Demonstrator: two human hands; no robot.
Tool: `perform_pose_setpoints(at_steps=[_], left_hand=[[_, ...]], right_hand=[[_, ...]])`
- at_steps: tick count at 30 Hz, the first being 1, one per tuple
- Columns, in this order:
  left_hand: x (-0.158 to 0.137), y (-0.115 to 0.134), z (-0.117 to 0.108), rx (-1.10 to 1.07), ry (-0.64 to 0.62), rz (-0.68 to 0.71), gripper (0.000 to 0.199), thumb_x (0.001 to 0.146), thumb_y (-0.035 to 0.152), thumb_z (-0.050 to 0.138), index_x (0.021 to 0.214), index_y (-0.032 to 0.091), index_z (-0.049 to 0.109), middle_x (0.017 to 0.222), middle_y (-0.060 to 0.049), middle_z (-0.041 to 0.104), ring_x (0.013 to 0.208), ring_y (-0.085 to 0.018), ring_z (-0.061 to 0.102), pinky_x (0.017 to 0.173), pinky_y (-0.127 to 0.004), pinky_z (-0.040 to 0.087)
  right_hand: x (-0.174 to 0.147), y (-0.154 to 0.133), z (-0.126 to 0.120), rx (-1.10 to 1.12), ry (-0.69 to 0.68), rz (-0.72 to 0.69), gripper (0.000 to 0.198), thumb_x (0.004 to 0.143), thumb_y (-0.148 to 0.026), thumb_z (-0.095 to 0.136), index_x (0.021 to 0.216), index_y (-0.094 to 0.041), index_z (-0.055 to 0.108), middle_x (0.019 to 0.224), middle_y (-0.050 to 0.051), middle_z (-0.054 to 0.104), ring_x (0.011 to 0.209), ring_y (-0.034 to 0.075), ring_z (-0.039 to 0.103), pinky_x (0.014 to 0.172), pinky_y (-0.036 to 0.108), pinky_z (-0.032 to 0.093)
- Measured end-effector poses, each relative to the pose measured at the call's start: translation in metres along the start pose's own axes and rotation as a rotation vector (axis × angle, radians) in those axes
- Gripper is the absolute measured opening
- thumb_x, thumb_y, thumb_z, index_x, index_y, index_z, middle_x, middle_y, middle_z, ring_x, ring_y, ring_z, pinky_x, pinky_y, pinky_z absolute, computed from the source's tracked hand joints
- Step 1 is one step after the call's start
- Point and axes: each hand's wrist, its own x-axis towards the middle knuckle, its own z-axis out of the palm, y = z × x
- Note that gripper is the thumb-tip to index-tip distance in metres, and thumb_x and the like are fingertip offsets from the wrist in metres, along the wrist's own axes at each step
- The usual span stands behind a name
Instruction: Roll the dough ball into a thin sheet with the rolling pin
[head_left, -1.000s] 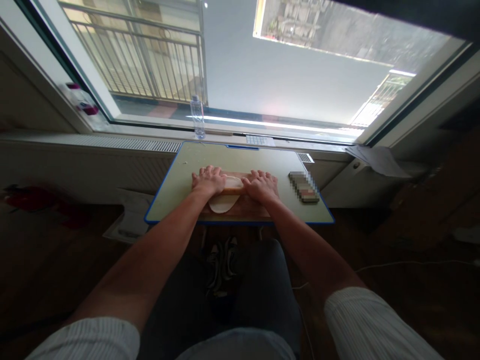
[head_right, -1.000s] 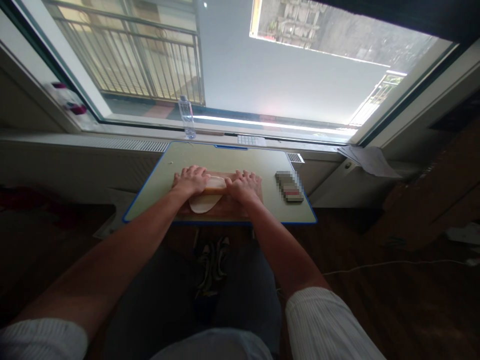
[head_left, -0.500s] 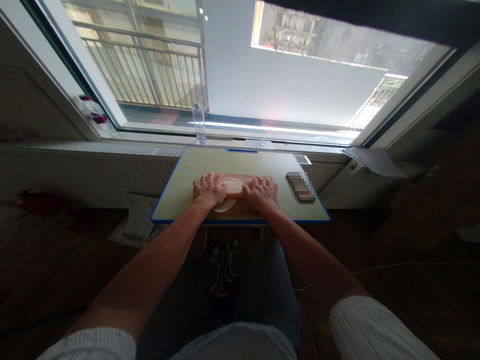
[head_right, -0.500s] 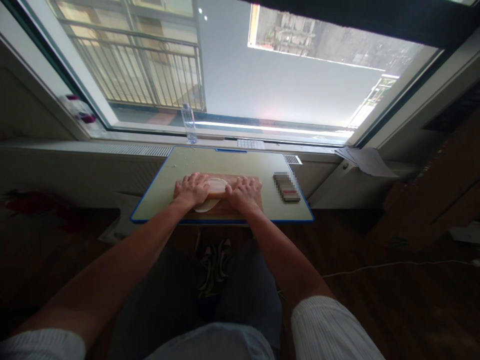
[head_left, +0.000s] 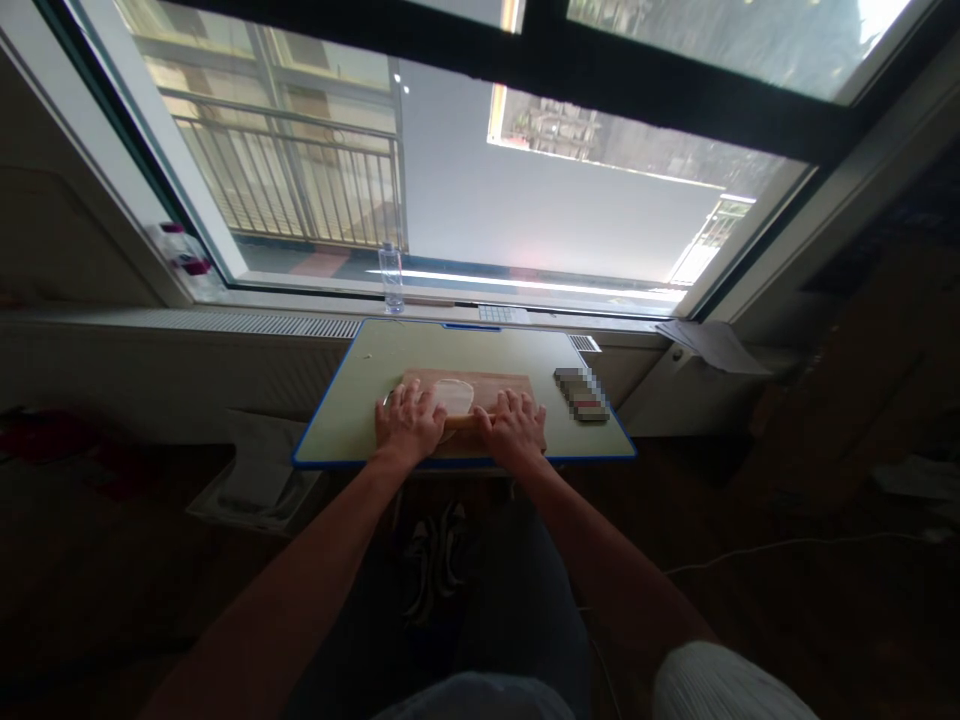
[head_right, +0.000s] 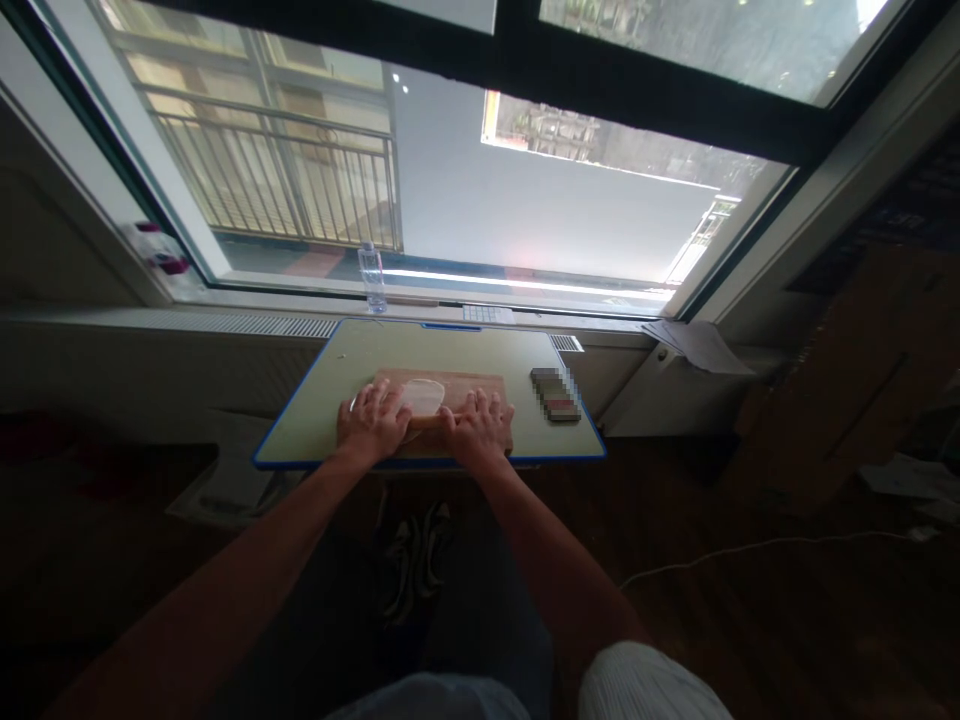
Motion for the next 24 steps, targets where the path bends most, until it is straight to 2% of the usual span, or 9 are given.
perform_pose_setpoints(at_steps=[8,16,21,24], left_hand=[[0.014,0.002,-0.002,0.003,-0.066,-0.053,0.061,0.105,0.049,0.033,0.157,0.03,0.059,0.171,-0.011,0.046,0.156,-0.033,0.04,0.126,-0.064,0.028],[0.045,0.0,-0.009,-0.008,-0.201,-0.079,0.063,0.104,0.052,0.027,0.159,0.036,0.054,0.173,-0.009,0.043,0.156,-0.034,0.04,0.127,-0.065,0.026],[0.067,-0.005,-0.002,-0.019,-0.213,-0.064,0.063,0.103,0.053,0.027,0.156,0.035,0.056,0.169,-0.011,0.048,0.151,-0.037,0.044,0.124,-0.068,0.029],[0.077,-0.006,-0.001,-0.031,-0.199,-0.055,0.061,0.102,0.053,0.03,0.153,0.033,0.058,0.166,-0.012,0.051,0.149,-0.037,0.046,0.123,-0.069,0.03]], right_hand=[[0.014,-0.002,0.0,-0.035,-0.009,-0.012,0.078,0.11,-0.066,0.027,0.166,-0.015,0.045,0.174,0.016,0.037,0.161,0.04,0.027,0.129,0.065,0.019],[0.039,-0.004,-0.001,-0.072,0.075,-0.061,0.063,0.111,-0.061,0.033,0.153,-0.021,0.059,0.163,0.015,0.053,0.149,0.038,0.04,0.124,0.058,0.026],[0.062,-0.004,0.0,-0.083,0.009,-0.094,0.062,0.11,-0.063,0.032,0.153,-0.027,0.06,0.158,0.013,0.058,0.143,0.036,0.046,0.122,0.055,0.028],[0.077,-0.005,0.001,-0.06,-0.02,-0.064,0.067,0.108,-0.067,0.033,0.155,-0.027,0.059,0.159,0.013,0.057,0.143,0.036,0.047,0.12,0.054,0.032]])
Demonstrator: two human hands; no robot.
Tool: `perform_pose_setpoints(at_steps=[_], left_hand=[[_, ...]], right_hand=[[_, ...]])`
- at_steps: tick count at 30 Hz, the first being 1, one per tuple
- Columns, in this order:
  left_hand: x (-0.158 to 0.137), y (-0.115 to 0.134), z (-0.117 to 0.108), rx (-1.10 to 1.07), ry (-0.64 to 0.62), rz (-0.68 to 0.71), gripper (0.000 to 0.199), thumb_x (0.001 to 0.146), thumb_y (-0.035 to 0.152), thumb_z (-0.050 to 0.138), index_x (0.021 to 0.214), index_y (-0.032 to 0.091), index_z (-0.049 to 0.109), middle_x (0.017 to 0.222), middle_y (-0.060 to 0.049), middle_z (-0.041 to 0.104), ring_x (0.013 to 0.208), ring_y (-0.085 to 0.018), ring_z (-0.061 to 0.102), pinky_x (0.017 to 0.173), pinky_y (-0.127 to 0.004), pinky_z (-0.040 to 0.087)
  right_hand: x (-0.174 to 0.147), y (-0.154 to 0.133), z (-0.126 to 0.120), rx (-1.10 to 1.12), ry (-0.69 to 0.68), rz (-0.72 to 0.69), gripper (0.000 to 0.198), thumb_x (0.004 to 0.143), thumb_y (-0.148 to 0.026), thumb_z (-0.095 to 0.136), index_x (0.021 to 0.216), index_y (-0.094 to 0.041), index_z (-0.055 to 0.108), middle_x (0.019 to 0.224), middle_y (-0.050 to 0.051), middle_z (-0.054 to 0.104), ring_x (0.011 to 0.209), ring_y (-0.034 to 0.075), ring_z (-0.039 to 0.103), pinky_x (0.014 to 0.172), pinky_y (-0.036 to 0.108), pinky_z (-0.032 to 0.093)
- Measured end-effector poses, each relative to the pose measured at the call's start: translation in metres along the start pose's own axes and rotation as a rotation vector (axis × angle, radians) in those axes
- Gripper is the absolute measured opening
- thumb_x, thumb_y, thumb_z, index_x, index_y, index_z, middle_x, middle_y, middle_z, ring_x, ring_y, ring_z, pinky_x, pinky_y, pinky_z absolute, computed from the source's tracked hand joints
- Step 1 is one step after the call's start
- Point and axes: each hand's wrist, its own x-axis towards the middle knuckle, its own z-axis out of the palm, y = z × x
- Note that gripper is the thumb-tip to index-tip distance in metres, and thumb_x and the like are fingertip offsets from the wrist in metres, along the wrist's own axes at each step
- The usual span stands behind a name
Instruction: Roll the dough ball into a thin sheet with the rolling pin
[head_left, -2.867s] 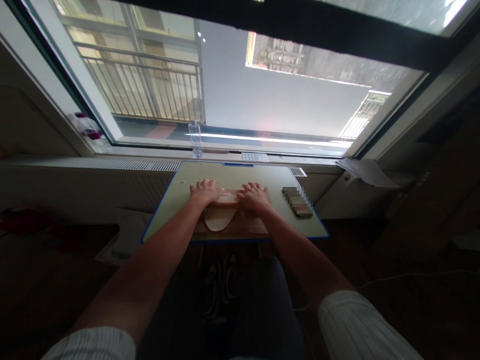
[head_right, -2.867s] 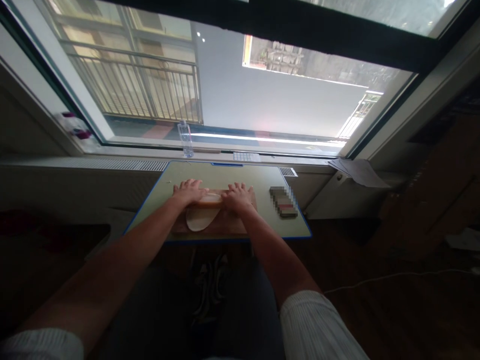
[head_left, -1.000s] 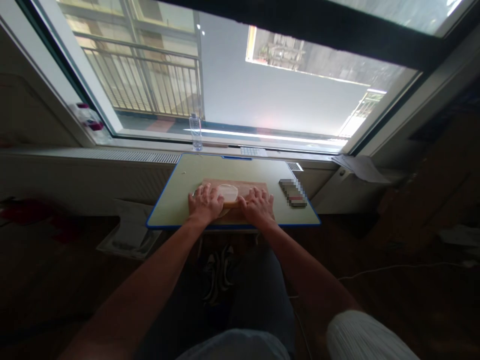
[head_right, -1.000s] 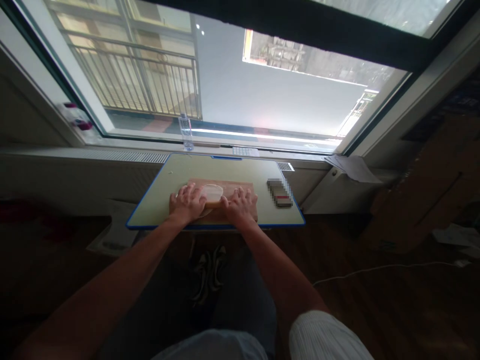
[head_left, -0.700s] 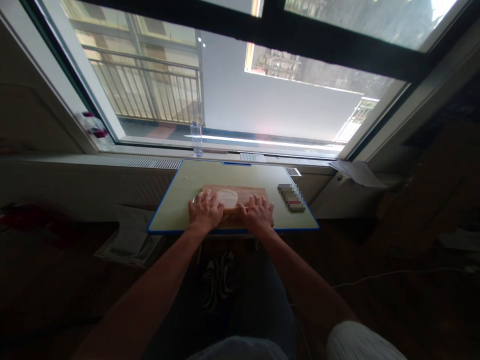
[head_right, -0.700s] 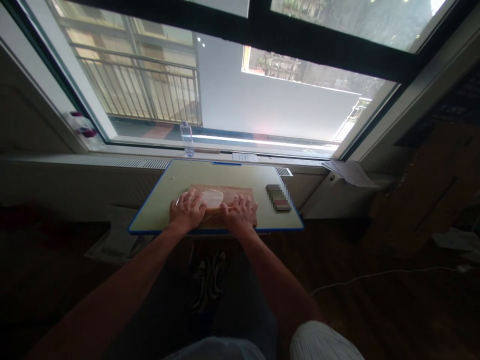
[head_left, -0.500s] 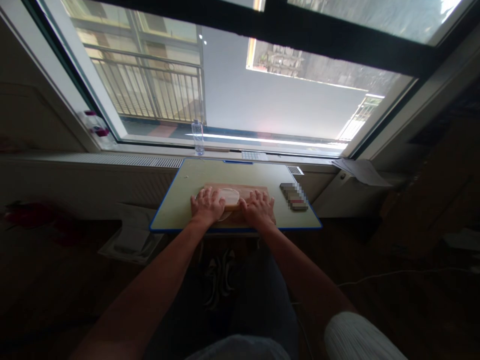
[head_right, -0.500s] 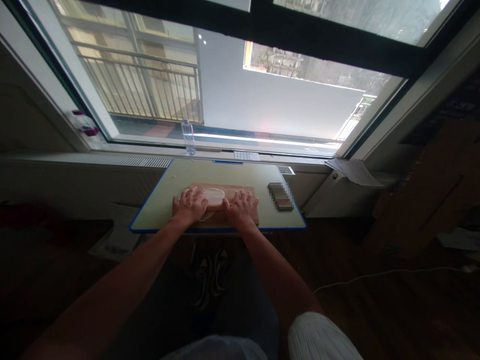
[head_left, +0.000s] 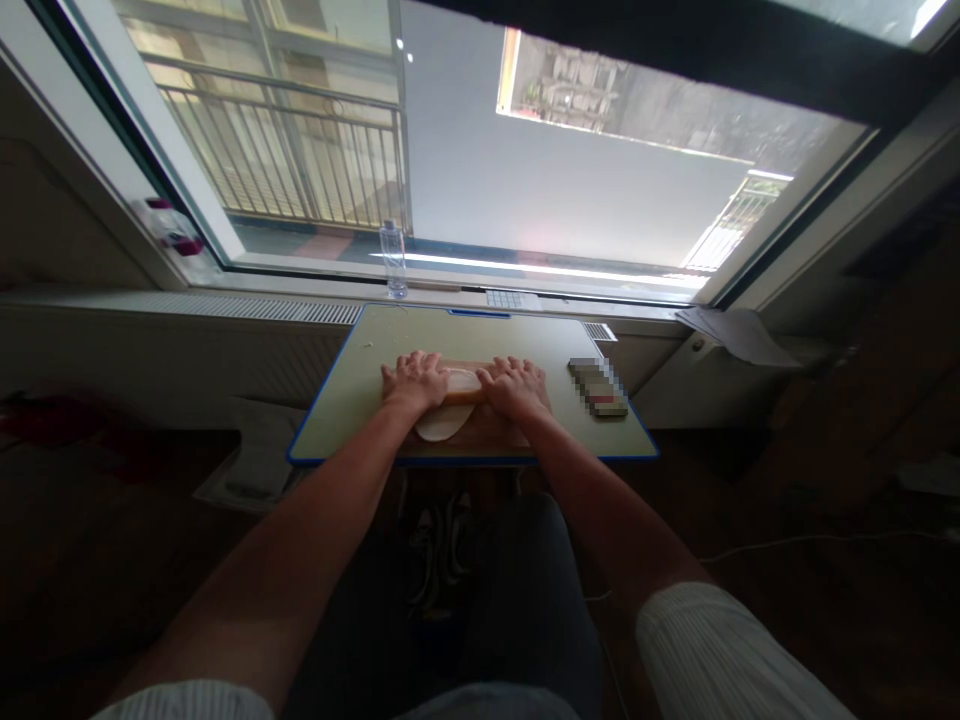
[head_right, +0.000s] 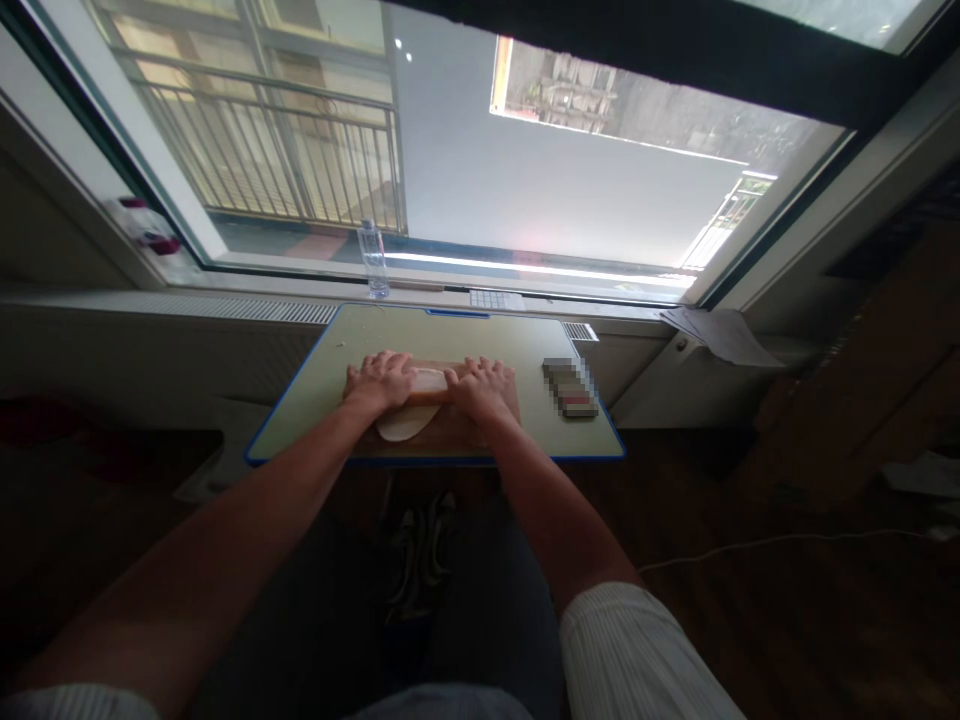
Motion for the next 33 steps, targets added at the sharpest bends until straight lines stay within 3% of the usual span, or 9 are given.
perform_pose_setpoints(at_steps=[8,17,22,33], left_hand=[[0.017,0.003,-0.005,-0.007,0.072,0.012,0.053,0.103,0.046,0.034,0.139,0.026,0.067,0.155,-0.015,0.061,0.139,-0.035,0.054,0.119,-0.063,0.037],[0.035,0.003,-0.004,0.021,0.113,0.012,0.051,0.105,0.042,0.031,0.129,0.021,0.072,0.141,-0.019,0.068,0.131,-0.035,0.058,0.113,-0.058,0.041],[0.047,0.003,-0.001,-0.007,0.202,0.006,0.051,0.106,0.037,0.029,0.127,0.018,0.072,0.137,-0.02,0.069,0.129,-0.035,0.059,0.111,-0.055,0.042],[0.08,0.002,0.0,-0.019,0.189,-0.025,0.053,0.106,0.034,0.027,0.135,0.019,0.069,0.143,-0.018,0.067,0.135,-0.035,0.056,0.116,-0.056,0.037]], right_hand=[[0.026,-0.005,-0.009,0.062,-0.122,0.055,0.069,0.105,-0.072,0.038,0.156,-0.031,0.057,0.162,0.012,0.054,0.149,0.037,0.043,0.121,0.061,0.032],[0.045,-0.008,-0.009,0.089,-0.148,0.076,0.07,0.104,-0.071,0.041,0.155,-0.028,0.059,0.164,0.013,0.053,0.149,0.038,0.043,0.122,0.063,0.03],[0.056,-0.009,-0.007,0.115,-0.135,0.096,0.07,0.104,-0.069,0.04,0.153,-0.024,0.06,0.161,0.015,0.055,0.147,0.039,0.046,0.122,0.063,0.031],[0.087,-0.009,0.009,0.087,-0.005,0.127,0.065,0.107,-0.062,0.04,0.142,-0.014,0.066,0.147,0.022,0.065,0.137,0.038,0.055,0.119,0.059,0.033]])
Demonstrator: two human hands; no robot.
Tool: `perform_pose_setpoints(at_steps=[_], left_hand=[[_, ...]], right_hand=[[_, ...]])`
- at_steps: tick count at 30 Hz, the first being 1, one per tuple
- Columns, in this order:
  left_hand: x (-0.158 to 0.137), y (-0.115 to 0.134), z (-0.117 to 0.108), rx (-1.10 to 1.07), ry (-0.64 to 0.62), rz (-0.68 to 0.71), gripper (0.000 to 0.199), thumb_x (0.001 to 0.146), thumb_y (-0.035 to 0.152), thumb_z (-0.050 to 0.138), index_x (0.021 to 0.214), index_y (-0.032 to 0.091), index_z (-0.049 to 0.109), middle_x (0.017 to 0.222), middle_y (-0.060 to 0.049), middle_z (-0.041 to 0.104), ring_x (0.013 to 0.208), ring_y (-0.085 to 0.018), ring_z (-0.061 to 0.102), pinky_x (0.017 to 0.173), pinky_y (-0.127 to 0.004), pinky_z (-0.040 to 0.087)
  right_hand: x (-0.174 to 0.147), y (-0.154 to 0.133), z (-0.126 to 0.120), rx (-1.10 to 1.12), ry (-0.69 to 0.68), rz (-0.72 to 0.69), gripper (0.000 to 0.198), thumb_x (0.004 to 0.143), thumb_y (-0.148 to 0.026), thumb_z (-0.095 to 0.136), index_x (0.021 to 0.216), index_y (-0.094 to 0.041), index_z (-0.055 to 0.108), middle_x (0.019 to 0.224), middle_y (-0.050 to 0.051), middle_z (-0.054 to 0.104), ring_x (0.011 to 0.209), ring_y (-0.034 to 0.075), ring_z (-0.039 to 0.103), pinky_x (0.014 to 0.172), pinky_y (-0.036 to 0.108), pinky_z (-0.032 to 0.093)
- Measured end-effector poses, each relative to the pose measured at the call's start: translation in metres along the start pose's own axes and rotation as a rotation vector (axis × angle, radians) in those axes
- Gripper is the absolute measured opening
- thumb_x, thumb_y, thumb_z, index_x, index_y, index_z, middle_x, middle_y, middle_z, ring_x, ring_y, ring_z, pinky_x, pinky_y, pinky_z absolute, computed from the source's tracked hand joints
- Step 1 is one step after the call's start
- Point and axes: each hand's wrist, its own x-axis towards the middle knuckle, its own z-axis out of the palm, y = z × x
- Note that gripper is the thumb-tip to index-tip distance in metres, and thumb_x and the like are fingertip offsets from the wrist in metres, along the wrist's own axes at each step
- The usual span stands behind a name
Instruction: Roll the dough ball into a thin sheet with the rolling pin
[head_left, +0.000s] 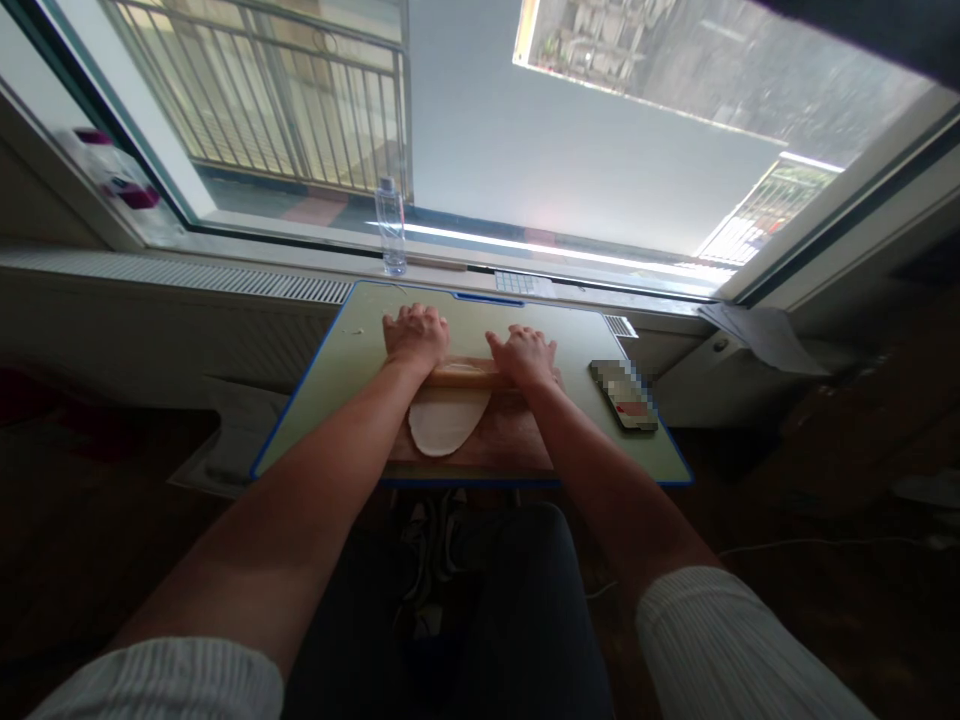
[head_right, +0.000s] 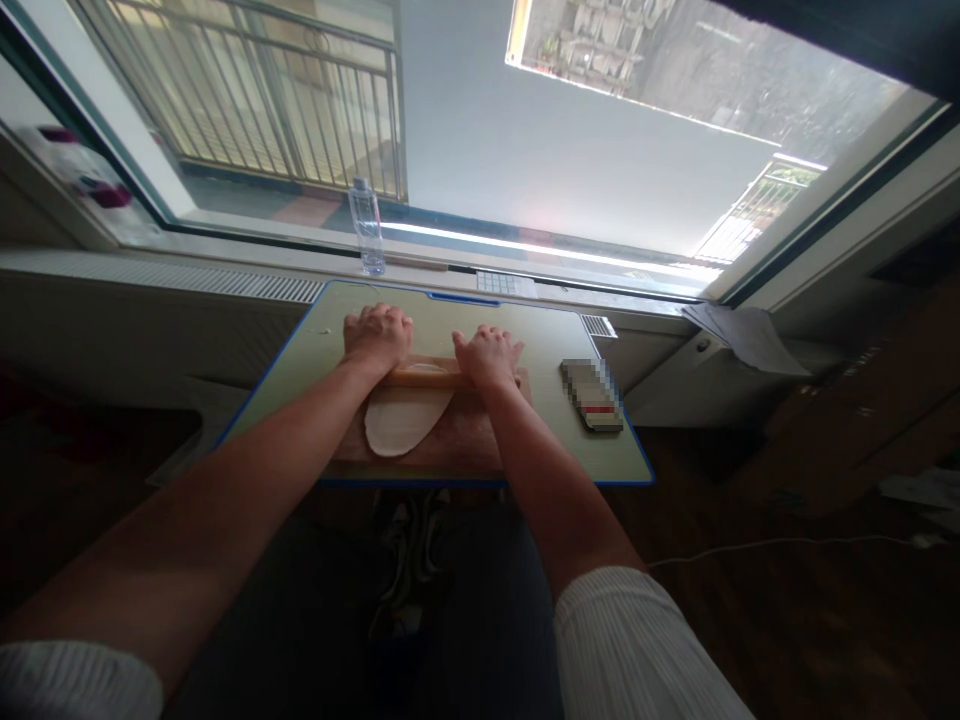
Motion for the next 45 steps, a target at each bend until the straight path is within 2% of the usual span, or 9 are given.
perform_pose_setpoints(at_steps=[9,26,37,45], left_hand=[[0.03,-0.005,0.016,-0.004,-0.066,-0.029,0.054,0.103,0.035,0.031,0.141,0.02,0.067,0.149,-0.02,0.064,0.14,-0.038,0.054,0.115,-0.061,0.037],[0.056,-0.006,0.022,0.022,-0.122,-0.038,0.06,0.1,0.033,0.03,0.142,0.013,0.068,0.15,-0.025,0.063,0.14,-0.039,0.054,0.114,-0.061,0.04],[0.031,-0.004,0.015,-0.008,-0.039,-0.024,0.053,0.103,0.032,0.031,0.134,0.015,0.071,0.144,-0.022,0.067,0.136,-0.037,0.057,0.111,-0.057,0.042],[-0.004,-0.001,0.002,-0.022,0.023,0.035,0.048,0.105,0.036,0.034,0.129,0.017,0.071,0.138,-0.02,0.069,0.133,-0.037,0.059,0.109,-0.055,0.043]], right_hand=[[0.016,-0.003,0.002,-0.051,0.02,-0.017,0.064,0.11,-0.059,0.035,0.139,-0.012,0.067,0.145,0.024,0.066,0.135,0.037,0.055,0.117,0.057,0.032],[0.046,-0.008,0.007,-0.072,0.006,0.002,0.063,0.109,-0.06,0.038,0.135,-0.011,0.069,0.142,0.023,0.067,0.135,0.039,0.055,0.117,0.061,0.032],[0.021,-0.005,0.004,-0.075,0.062,-0.048,0.058,0.109,-0.057,0.043,0.132,-0.011,0.071,0.139,0.022,0.069,0.131,0.037,0.058,0.118,0.059,0.031],[-0.004,0.001,0.001,0.011,-0.031,-0.034,0.063,0.104,-0.064,0.049,0.137,-0.015,0.07,0.144,0.02,0.067,0.134,0.038,0.057,0.117,0.059,0.038]])
